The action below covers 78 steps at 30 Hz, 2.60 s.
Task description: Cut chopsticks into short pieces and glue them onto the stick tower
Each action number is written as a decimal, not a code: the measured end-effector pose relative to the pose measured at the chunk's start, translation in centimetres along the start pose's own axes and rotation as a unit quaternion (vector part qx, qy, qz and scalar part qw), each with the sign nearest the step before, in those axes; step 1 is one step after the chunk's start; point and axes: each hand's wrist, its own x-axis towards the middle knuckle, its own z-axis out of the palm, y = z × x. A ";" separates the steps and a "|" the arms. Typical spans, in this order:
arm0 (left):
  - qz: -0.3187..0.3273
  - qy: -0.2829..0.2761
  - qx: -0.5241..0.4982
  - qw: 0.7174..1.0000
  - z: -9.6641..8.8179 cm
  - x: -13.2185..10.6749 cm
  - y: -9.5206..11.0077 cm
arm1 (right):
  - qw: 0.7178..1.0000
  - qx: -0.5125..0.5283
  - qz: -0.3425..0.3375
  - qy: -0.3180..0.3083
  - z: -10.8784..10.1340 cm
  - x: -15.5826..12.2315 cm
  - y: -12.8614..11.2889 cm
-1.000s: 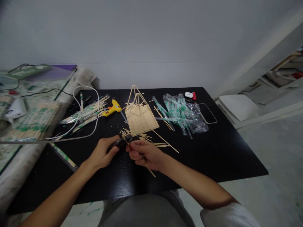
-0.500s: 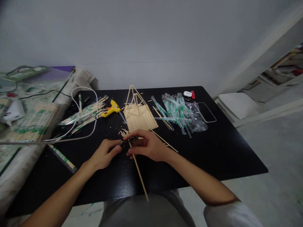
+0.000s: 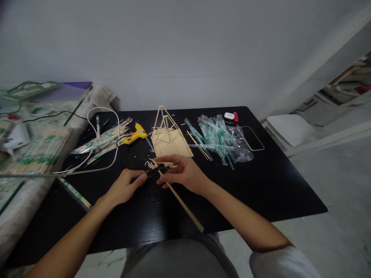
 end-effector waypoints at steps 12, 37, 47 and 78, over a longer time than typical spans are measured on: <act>-0.076 0.133 -0.169 0.974 0.3 0.6 -2.6 | 0.967 -0.244 0.079 0.003 -2.2 2.5 0.7; -0.126 0.175 -0.130 0.968 0.0 1.0 -1.4 | 0.997 -0.080 0.023 0.002 -0.4 1.5 1.9; -0.147 0.136 -0.034 0.979 0.0 1.2 -1.9 | 0.952 -0.259 -0.060 0.154 -3.7 -1.2 0.7; -0.125 0.116 0.021 0.985 0.7 1.0 -2.1 | 0.724 -0.595 -0.344 0.064 -0.3 -1.2 9.8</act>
